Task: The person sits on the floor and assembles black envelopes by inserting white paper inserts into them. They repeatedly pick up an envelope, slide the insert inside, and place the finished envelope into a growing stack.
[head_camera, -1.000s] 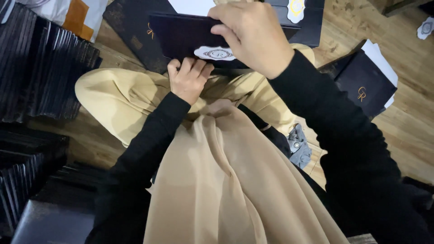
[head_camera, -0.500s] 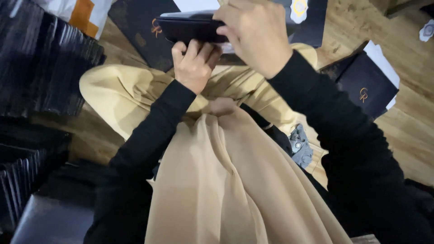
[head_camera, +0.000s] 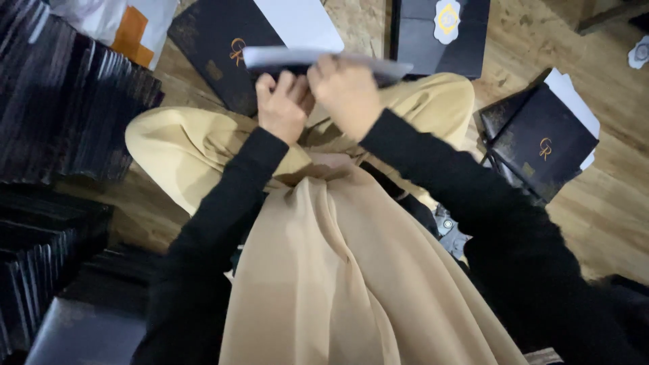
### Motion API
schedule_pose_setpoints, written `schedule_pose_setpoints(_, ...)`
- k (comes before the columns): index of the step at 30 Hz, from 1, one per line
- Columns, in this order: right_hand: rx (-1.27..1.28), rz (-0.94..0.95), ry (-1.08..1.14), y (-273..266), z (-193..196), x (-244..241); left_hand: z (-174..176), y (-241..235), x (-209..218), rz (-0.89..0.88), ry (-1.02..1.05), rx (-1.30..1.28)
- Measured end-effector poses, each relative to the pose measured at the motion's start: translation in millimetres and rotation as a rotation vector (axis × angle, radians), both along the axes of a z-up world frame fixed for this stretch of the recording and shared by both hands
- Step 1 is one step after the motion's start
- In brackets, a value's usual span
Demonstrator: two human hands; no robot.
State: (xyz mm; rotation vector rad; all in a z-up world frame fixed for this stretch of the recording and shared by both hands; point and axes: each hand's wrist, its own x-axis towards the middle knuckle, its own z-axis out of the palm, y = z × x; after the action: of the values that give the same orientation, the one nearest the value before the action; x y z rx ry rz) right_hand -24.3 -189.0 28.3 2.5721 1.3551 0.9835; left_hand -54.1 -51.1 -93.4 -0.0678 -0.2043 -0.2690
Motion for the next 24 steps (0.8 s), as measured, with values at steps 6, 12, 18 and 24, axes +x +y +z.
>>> schedule_pose_setpoints(6, -0.002, 0.027, 0.114, 6, -35, 5, 45, -7, -21, -1.298, 0.649, -2.712)
schedule_pose_setpoints(12, -0.032, 0.003, 0.074, 1, -20, 18, 85, -4, -24, -1.703, 0.693, -2.484)
schedule_pose_setpoints(18, -0.002, 0.025, 0.107, -14, 31, 18, 79, 32, -37, -1.603, 0.047, -2.861)
schedule_pose_setpoints(24, -0.057, -0.044, 0.067, -17, -24, 25, 73, 40, -38, -1.600, 0.245, -3.322)
